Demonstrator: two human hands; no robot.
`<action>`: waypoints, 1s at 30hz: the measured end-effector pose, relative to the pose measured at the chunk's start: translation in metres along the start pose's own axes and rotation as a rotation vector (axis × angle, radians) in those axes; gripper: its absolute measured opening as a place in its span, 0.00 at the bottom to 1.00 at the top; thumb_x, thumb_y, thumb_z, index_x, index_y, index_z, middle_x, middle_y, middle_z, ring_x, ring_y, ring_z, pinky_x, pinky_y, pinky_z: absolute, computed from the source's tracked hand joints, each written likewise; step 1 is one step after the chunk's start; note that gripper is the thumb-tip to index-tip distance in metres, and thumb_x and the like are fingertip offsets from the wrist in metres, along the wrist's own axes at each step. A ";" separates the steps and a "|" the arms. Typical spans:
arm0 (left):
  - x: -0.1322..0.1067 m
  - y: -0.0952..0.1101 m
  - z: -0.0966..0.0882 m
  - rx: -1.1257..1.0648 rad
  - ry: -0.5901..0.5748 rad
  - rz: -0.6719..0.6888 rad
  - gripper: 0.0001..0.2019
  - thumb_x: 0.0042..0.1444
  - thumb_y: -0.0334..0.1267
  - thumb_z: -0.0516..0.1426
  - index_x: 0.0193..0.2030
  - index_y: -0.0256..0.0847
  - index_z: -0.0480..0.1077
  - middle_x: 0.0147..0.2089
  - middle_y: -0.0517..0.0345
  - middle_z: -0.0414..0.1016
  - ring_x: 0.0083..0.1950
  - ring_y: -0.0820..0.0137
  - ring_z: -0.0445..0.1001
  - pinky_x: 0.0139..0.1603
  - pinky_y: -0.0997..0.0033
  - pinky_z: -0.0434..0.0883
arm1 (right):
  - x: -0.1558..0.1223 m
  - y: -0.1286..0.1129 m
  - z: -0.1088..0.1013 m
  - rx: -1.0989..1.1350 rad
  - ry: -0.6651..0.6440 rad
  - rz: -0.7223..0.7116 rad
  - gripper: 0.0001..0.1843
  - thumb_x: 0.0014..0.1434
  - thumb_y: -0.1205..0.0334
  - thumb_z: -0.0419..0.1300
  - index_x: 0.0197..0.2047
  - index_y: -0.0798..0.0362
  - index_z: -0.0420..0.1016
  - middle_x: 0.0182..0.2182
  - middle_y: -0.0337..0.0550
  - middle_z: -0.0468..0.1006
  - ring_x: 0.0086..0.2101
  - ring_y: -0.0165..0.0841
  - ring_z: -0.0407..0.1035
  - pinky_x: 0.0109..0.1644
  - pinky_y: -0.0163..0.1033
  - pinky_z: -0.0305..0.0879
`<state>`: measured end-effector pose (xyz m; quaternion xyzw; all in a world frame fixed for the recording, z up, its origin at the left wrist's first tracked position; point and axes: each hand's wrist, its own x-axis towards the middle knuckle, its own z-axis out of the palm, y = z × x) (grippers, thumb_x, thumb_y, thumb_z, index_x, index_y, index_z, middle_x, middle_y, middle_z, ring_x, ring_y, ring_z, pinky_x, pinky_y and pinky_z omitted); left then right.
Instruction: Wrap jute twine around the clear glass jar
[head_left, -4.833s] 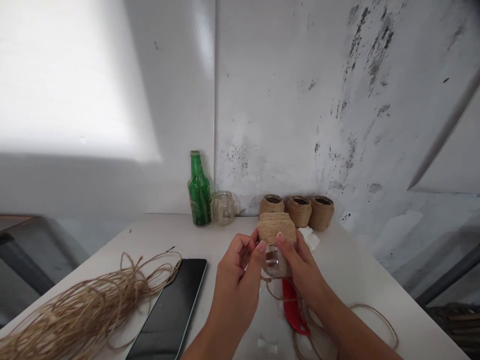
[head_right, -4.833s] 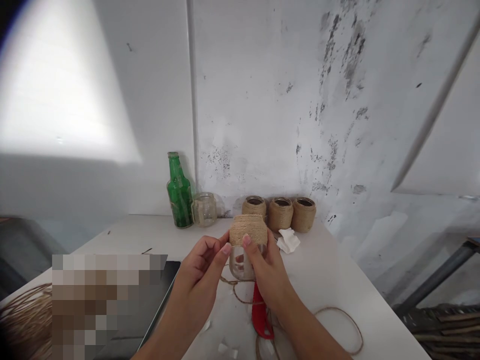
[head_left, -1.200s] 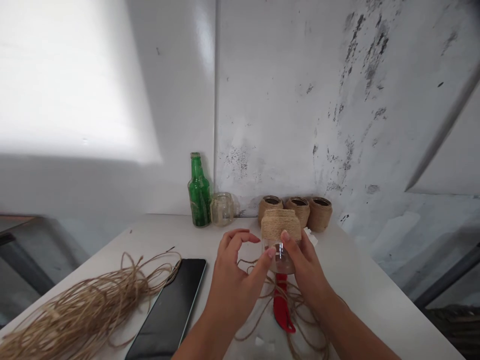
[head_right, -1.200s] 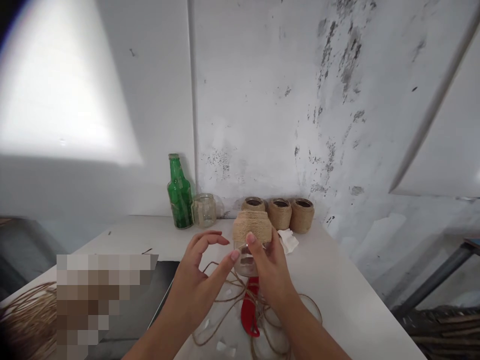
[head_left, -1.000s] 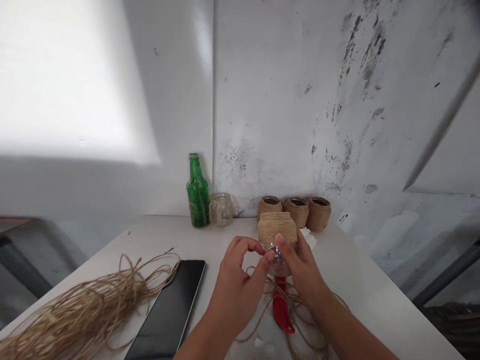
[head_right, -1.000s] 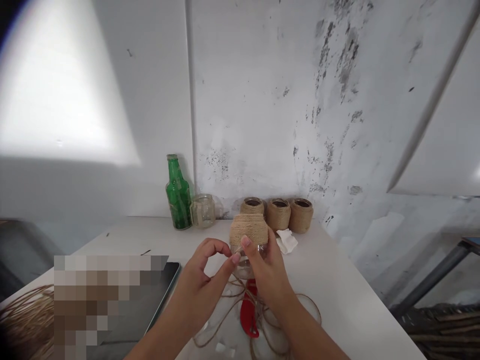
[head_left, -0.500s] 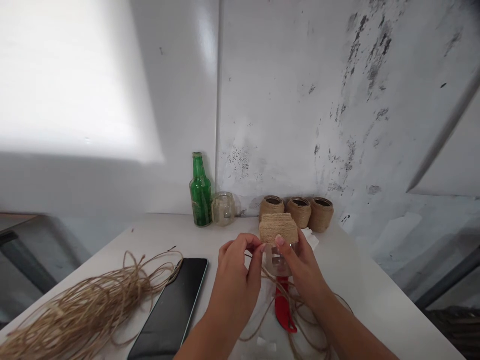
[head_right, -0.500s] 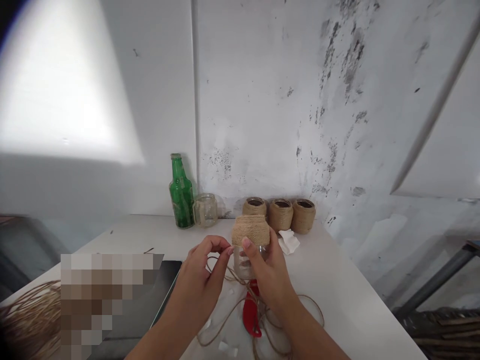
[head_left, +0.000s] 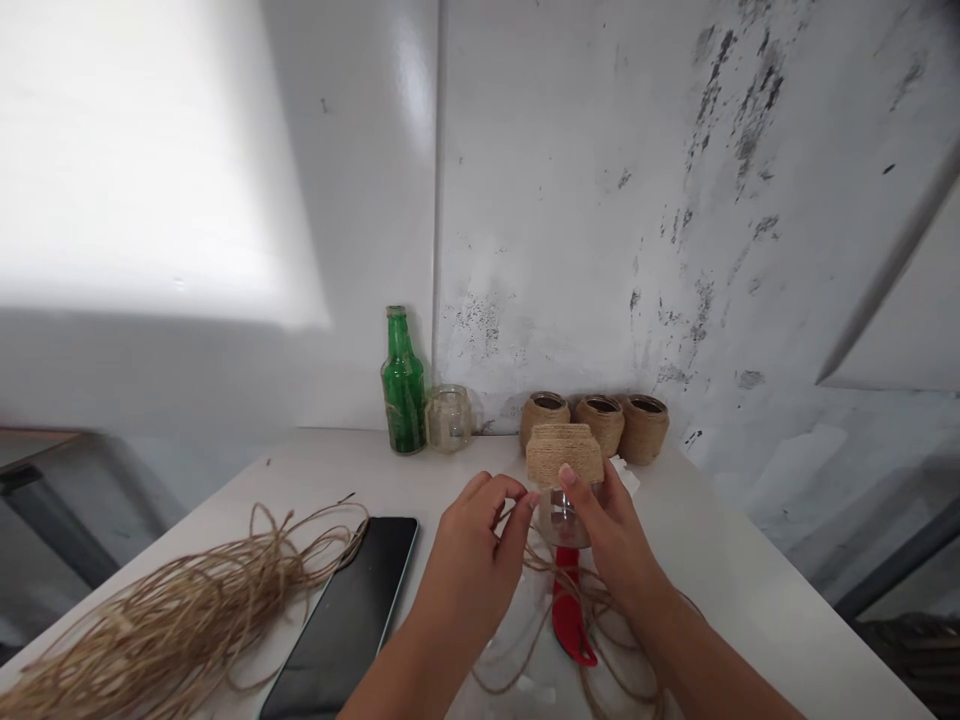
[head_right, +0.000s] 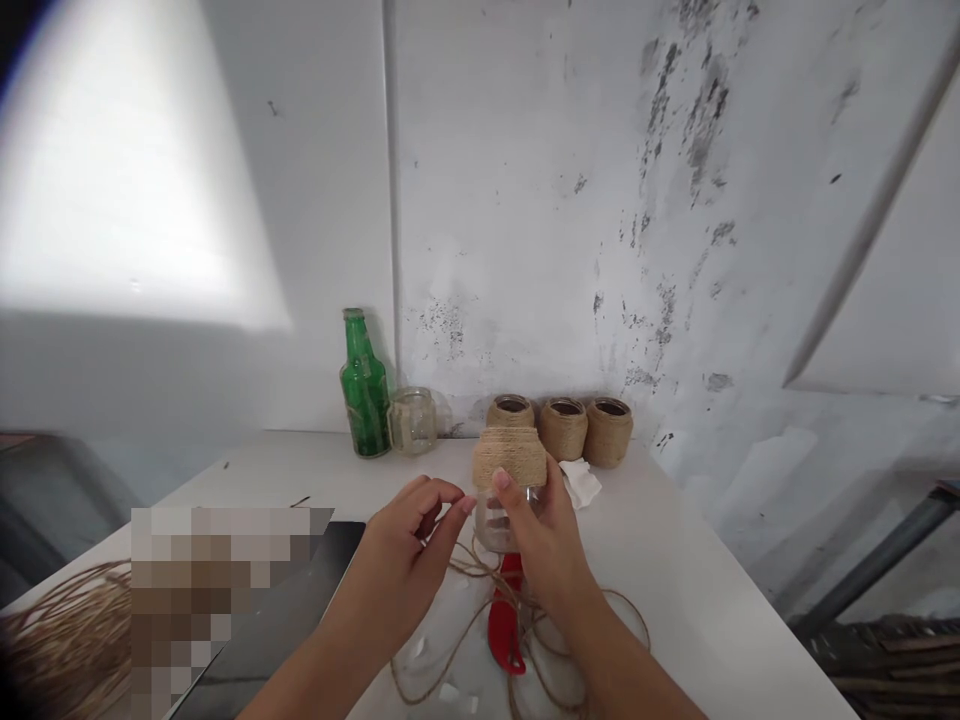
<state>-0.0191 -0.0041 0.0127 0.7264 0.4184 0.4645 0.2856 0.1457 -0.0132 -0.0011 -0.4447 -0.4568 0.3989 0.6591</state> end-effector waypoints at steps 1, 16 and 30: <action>0.000 -0.001 0.000 0.005 0.014 0.011 0.15 0.70 0.46 0.54 0.35 0.43 0.75 0.36 0.55 0.69 0.35 0.64 0.69 0.32 0.69 0.64 | 0.000 0.000 0.000 -0.002 -0.016 0.002 0.30 0.61 0.37 0.71 0.57 0.47 0.75 0.48 0.48 0.85 0.40 0.41 0.80 0.42 0.44 0.79; -0.002 -0.002 0.007 -0.248 -0.072 -0.107 0.17 0.71 0.49 0.54 0.35 0.42 0.71 0.30 0.62 0.67 0.30 0.69 0.59 0.30 0.70 0.58 | 0.000 0.001 -0.002 0.189 -0.098 0.166 0.29 0.60 0.38 0.72 0.57 0.44 0.76 0.54 0.47 0.86 0.52 0.48 0.81 0.55 0.49 0.78; -0.006 -0.003 0.011 -0.127 -0.028 -0.059 0.17 0.73 0.49 0.53 0.34 0.43 0.70 0.31 0.60 0.73 0.31 0.69 0.66 0.29 0.71 0.57 | 0.001 0.005 0.001 -0.164 -0.057 0.007 0.32 0.59 0.35 0.71 0.57 0.49 0.77 0.56 0.53 0.84 0.58 0.49 0.76 0.65 0.53 0.70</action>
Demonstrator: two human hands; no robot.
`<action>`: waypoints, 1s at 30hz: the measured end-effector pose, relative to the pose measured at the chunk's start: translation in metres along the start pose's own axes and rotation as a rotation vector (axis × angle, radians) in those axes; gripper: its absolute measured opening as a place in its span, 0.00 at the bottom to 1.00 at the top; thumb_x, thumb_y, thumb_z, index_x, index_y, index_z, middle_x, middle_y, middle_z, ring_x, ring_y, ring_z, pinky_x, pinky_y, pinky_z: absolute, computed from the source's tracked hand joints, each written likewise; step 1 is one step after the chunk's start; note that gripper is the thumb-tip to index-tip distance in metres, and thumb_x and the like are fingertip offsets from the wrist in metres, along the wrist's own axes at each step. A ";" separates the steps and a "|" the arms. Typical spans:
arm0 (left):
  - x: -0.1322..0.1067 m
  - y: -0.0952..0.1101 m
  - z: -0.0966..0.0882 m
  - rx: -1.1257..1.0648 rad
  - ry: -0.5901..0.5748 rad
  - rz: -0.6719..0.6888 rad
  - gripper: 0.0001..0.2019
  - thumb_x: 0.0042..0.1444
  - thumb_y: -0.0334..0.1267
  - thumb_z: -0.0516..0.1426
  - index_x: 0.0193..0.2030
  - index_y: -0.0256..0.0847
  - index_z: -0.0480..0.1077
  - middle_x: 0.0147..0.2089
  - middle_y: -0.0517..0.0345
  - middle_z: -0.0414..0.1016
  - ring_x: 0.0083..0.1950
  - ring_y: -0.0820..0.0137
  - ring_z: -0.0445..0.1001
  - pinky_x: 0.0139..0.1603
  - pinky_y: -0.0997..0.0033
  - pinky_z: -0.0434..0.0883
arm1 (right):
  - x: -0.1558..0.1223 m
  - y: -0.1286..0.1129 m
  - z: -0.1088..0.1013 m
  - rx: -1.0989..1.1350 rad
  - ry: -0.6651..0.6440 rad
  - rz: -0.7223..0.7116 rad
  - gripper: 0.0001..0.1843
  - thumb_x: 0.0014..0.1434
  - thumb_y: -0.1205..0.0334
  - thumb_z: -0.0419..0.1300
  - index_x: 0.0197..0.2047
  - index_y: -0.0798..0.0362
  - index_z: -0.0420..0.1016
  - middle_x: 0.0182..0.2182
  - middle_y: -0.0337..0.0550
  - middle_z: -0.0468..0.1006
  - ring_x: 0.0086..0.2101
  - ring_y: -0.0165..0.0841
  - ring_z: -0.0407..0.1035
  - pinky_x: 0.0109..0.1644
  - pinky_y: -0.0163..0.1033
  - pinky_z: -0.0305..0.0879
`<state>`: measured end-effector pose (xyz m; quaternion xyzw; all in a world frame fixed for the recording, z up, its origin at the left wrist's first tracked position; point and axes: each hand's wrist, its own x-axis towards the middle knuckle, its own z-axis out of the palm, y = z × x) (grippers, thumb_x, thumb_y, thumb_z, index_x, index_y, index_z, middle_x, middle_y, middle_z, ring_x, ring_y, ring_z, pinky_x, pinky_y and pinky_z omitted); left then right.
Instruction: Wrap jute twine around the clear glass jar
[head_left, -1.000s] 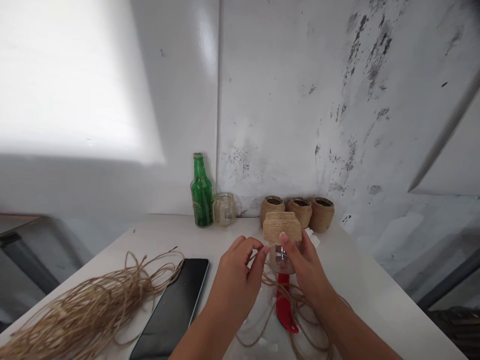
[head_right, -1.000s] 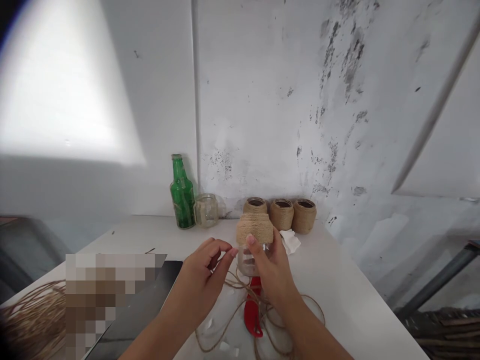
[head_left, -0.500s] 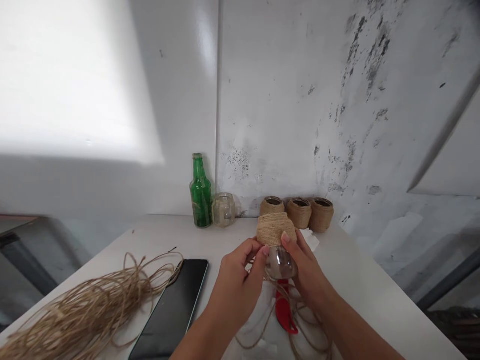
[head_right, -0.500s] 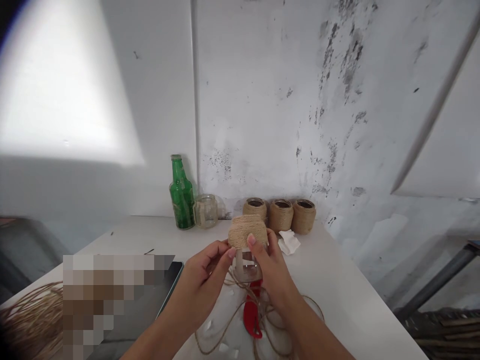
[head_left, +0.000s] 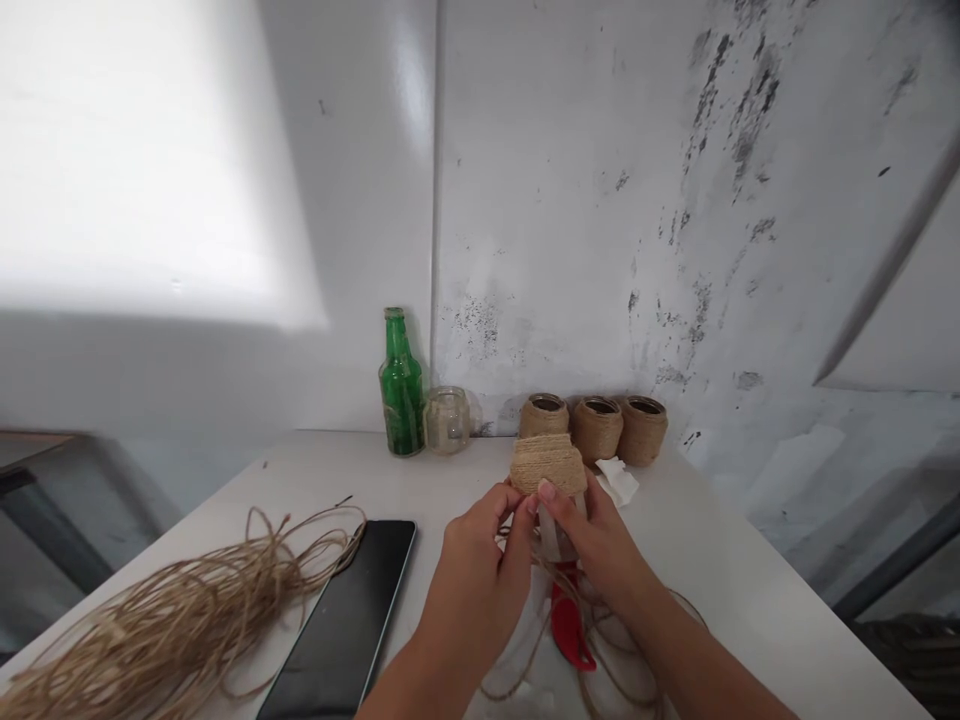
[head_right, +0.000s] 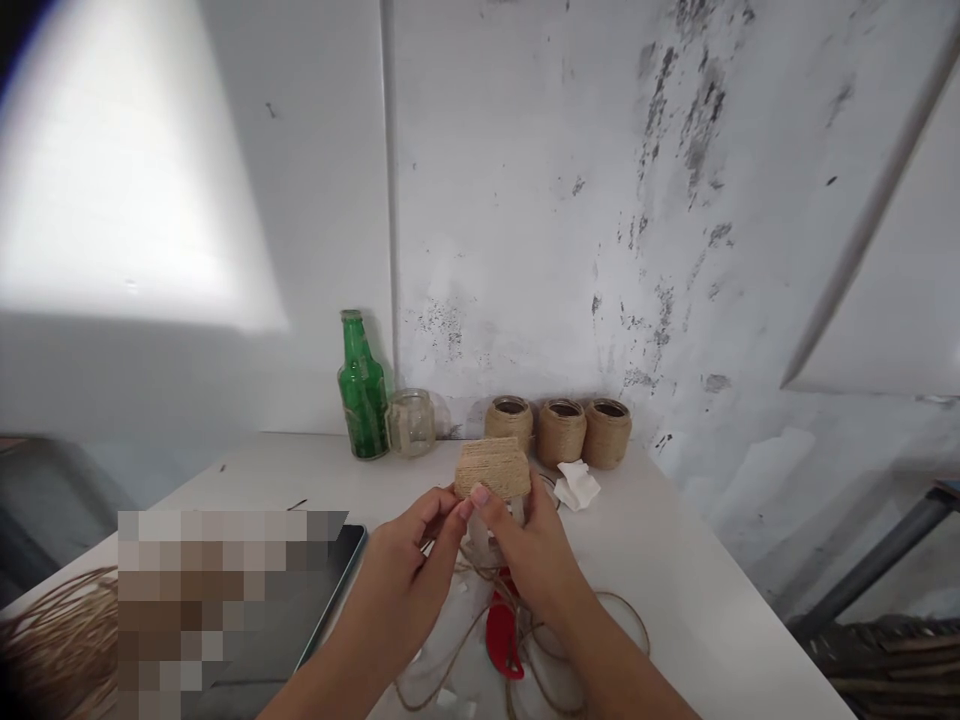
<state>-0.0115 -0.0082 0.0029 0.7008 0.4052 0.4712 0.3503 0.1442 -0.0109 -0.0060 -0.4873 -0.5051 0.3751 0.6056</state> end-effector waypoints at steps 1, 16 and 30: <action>0.000 0.000 0.000 0.004 0.004 -0.001 0.17 0.73 0.49 0.53 0.34 0.43 0.69 0.31 0.60 0.73 0.31 0.69 0.66 0.29 0.71 0.57 | 0.000 0.000 0.000 0.010 -0.008 0.007 0.32 0.60 0.35 0.71 0.57 0.49 0.77 0.56 0.52 0.84 0.58 0.49 0.76 0.64 0.53 0.70; 0.001 0.005 0.000 0.006 0.050 -0.029 0.20 0.69 0.50 0.55 0.28 0.43 0.69 0.26 0.63 0.67 0.27 0.71 0.60 0.27 0.72 0.56 | 0.001 0.004 0.000 0.058 -0.035 0.043 0.33 0.59 0.33 0.71 0.57 0.49 0.78 0.57 0.53 0.84 0.57 0.50 0.77 0.63 0.53 0.72; 0.002 0.005 -0.001 -0.110 0.049 -0.099 0.17 0.68 0.52 0.57 0.33 0.42 0.73 0.27 0.62 0.70 0.27 0.71 0.60 0.27 0.71 0.56 | 0.000 -0.003 -0.002 0.098 -0.072 0.035 0.33 0.62 0.33 0.69 0.57 0.50 0.77 0.57 0.55 0.84 0.57 0.51 0.78 0.61 0.52 0.74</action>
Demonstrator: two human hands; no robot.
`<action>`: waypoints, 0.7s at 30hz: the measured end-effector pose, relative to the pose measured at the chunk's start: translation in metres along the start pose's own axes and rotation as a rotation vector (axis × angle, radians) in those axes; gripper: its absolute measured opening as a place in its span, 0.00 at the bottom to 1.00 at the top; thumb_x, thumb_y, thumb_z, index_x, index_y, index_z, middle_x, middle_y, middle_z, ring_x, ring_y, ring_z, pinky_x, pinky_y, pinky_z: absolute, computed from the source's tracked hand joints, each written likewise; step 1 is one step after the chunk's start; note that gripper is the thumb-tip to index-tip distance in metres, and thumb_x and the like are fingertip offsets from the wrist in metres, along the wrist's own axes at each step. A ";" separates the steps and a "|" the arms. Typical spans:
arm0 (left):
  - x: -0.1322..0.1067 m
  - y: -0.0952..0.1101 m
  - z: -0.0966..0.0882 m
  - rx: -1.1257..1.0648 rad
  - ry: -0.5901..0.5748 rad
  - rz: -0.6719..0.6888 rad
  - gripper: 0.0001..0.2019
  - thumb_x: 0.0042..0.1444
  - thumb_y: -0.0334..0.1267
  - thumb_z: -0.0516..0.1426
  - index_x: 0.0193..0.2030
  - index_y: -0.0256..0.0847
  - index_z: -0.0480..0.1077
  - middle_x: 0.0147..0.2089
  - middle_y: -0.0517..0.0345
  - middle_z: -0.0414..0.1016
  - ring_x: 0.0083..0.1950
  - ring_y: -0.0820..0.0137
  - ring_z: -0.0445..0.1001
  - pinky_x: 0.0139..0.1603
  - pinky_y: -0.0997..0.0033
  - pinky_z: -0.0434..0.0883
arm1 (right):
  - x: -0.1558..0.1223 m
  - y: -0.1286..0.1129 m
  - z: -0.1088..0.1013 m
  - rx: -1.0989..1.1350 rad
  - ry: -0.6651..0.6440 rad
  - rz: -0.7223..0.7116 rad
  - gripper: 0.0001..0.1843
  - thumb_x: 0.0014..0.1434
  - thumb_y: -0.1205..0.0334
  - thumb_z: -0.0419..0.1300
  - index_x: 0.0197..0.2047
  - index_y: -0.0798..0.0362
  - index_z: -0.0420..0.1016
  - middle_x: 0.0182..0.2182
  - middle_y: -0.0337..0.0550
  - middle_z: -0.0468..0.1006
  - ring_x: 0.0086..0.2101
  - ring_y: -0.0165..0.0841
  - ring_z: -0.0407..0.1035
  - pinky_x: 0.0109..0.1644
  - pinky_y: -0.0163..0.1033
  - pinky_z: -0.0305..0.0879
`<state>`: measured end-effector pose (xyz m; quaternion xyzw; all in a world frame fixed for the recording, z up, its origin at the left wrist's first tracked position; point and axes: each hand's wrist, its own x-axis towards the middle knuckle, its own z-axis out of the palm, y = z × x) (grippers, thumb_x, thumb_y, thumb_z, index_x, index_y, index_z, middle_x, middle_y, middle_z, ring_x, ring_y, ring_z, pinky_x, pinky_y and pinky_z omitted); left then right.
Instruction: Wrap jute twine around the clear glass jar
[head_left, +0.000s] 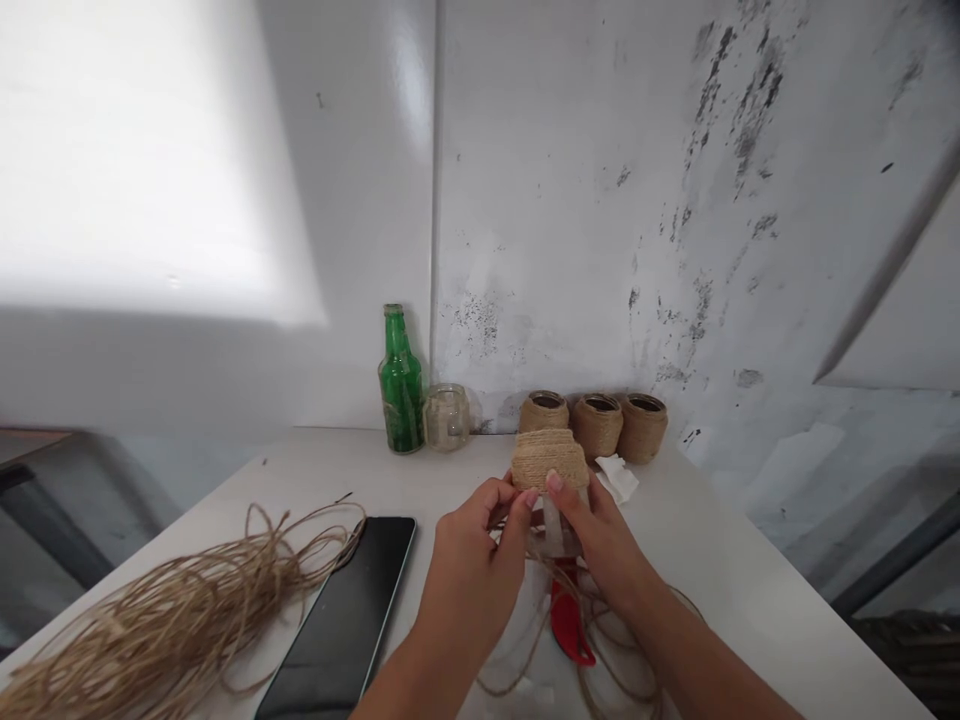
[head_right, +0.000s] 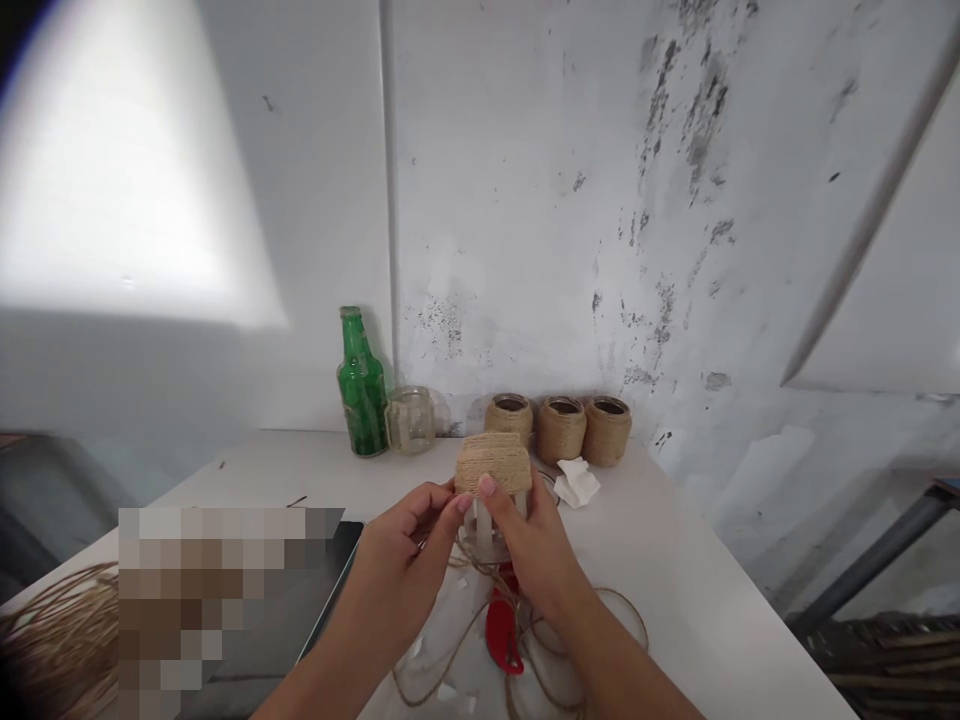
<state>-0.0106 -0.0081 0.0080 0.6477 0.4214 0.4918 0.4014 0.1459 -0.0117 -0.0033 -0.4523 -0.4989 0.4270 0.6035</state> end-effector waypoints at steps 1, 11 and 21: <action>0.000 0.000 0.000 -0.006 0.001 -0.001 0.18 0.68 0.52 0.57 0.33 0.42 0.73 0.27 0.62 0.70 0.27 0.71 0.60 0.27 0.71 0.56 | 0.000 0.000 0.000 0.014 -0.008 -0.003 0.33 0.62 0.33 0.69 0.57 0.51 0.77 0.57 0.55 0.84 0.57 0.51 0.78 0.61 0.52 0.74; 0.001 -0.003 0.001 -0.068 -0.003 0.008 0.17 0.67 0.51 0.58 0.32 0.41 0.73 0.29 0.59 0.73 0.30 0.69 0.64 0.30 0.71 0.60 | 0.002 0.004 0.000 0.051 -0.001 0.020 0.34 0.61 0.34 0.70 0.57 0.52 0.77 0.56 0.56 0.85 0.57 0.52 0.78 0.65 0.56 0.71; 0.006 -0.009 0.003 -0.025 0.020 0.008 0.16 0.66 0.51 0.59 0.32 0.42 0.72 0.25 0.66 0.65 0.25 0.72 0.55 0.25 0.72 0.54 | 0.009 0.011 -0.003 0.010 0.017 0.030 0.31 0.61 0.36 0.70 0.58 0.49 0.80 0.59 0.53 0.84 0.61 0.53 0.76 0.67 0.55 0.70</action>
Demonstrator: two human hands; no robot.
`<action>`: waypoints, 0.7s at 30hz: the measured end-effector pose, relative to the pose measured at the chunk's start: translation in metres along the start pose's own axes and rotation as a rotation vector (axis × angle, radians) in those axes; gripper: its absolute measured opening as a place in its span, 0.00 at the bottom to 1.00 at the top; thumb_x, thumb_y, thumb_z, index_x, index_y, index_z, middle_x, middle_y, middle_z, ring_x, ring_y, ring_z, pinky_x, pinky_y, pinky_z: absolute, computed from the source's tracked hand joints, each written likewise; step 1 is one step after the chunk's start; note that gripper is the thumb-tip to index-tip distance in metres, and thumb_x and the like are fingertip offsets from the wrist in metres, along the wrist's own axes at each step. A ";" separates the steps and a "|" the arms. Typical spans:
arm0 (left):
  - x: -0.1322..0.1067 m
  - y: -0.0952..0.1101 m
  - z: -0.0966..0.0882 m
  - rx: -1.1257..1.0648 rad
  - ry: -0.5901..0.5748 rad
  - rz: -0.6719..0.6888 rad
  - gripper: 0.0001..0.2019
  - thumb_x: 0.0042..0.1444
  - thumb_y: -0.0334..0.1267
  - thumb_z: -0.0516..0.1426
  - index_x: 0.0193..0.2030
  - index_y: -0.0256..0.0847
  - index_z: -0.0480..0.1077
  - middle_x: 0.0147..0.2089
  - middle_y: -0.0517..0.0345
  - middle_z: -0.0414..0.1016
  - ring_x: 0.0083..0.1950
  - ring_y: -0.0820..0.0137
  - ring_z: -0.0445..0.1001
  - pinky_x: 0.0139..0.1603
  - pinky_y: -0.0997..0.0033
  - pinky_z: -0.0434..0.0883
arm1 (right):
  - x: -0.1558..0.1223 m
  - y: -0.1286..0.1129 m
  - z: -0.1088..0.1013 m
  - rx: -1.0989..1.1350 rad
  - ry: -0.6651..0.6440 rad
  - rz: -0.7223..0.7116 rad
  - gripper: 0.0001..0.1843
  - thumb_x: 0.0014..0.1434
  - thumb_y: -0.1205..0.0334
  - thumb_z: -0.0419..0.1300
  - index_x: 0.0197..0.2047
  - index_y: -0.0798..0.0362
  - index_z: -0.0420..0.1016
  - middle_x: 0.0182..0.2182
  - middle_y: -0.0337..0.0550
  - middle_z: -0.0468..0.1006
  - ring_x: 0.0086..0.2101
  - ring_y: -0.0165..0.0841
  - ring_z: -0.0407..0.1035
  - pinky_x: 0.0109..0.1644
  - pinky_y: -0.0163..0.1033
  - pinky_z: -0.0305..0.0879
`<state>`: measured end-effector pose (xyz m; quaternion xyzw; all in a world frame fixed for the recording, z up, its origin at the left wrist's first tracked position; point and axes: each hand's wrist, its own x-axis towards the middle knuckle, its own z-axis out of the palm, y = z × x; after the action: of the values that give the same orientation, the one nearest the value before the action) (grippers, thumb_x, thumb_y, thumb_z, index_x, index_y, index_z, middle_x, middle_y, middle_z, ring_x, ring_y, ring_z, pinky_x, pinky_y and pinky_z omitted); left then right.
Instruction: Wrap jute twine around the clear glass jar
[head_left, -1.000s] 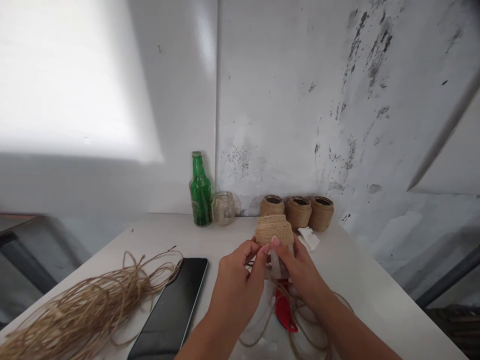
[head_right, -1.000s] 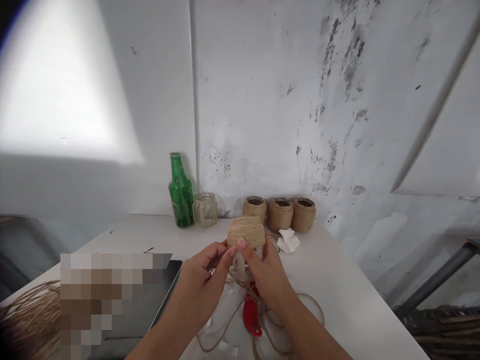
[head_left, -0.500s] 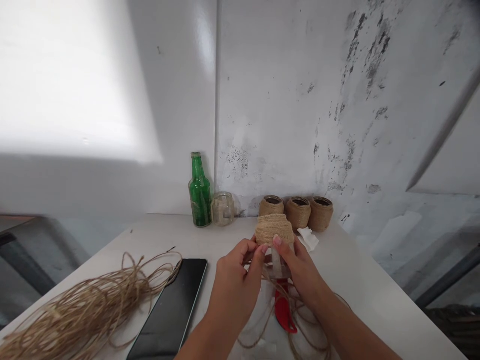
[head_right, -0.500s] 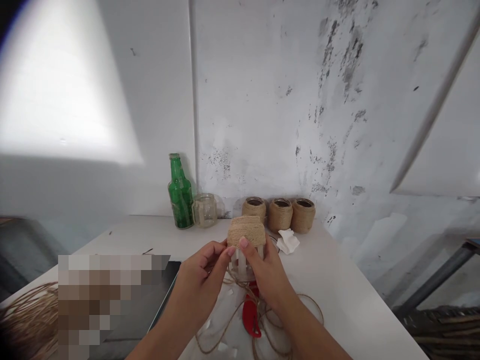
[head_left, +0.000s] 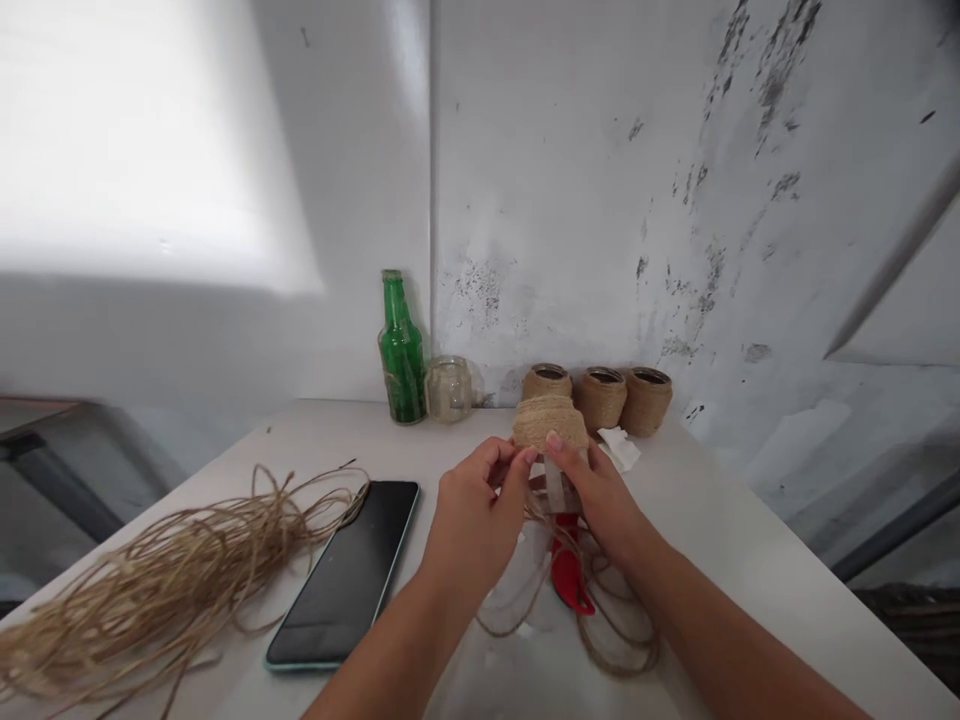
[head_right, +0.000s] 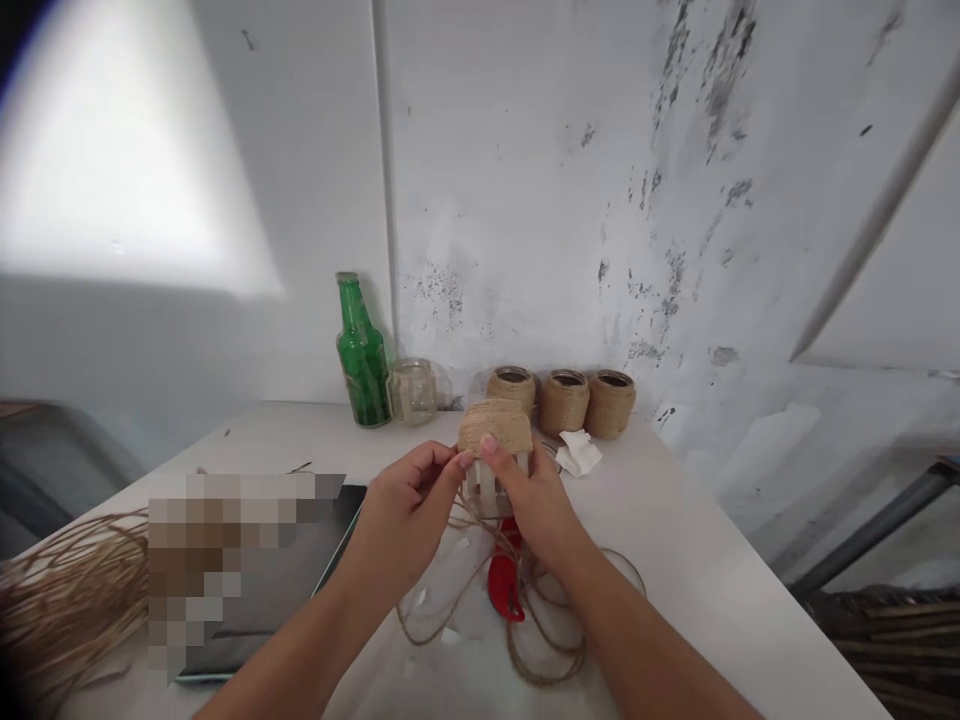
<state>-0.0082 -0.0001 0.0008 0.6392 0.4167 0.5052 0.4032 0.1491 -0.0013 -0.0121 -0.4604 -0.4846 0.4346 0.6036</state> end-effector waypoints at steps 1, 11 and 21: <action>0.001 0.000 0.000 0.006 0.009 0.000 0.16 0.65 0.50 0.59 0.32 0.42 0.71 0.24 0.66 0.65 0.25 0.72 0.55 0.25 0.72 0.54 | 0.000 0.000 0.000 0.008 0.001 0.003 0.31 0.61 0.37 0.70 0.57 0.49 0.80 0.58 0.52 0.85 0.60 0.52 0.77 0.66 0.54 0.70; 0.001 -0.002 0.000 0.039 0.010 0.027 0.16 0.65 0.50 0.59 0.31 0.42 0.71 0.22 0.67 0.62 0.24 0.73 0.54 0.24 0.72 0.53 | 0.005 0.005 -0.001 -0.009 -0.015 -0.002 0.31 0.60 0.37 0.69 0.57 0.50 0.80 0.59 0.53 0.84 0.61 0.52 0.76 0.63 0.54 0.72; 0.001 -0.008 0.002 -0.002 0.012 0.005 0.18 0.64 0.54 0.60 0.31 0.42 0.71 0.22 0.69 0.60 0.23 0.74 0.51 0.23 0.73 0.52 | 0.009 0.008 -0.002 -0.062 0.002 0.020 0.29 0.59 0.39 0.69 0.56 0.50 0.79 0.57 0.52 0.85 0.58 0.51 0.77 0.62 0.53 0.72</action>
<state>-0.0068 0.0037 -0.0069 0.6368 0.4171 0.5103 0.4002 0.1517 0.0086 -0.0185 -0.4840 -0.4926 0.4248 0.5854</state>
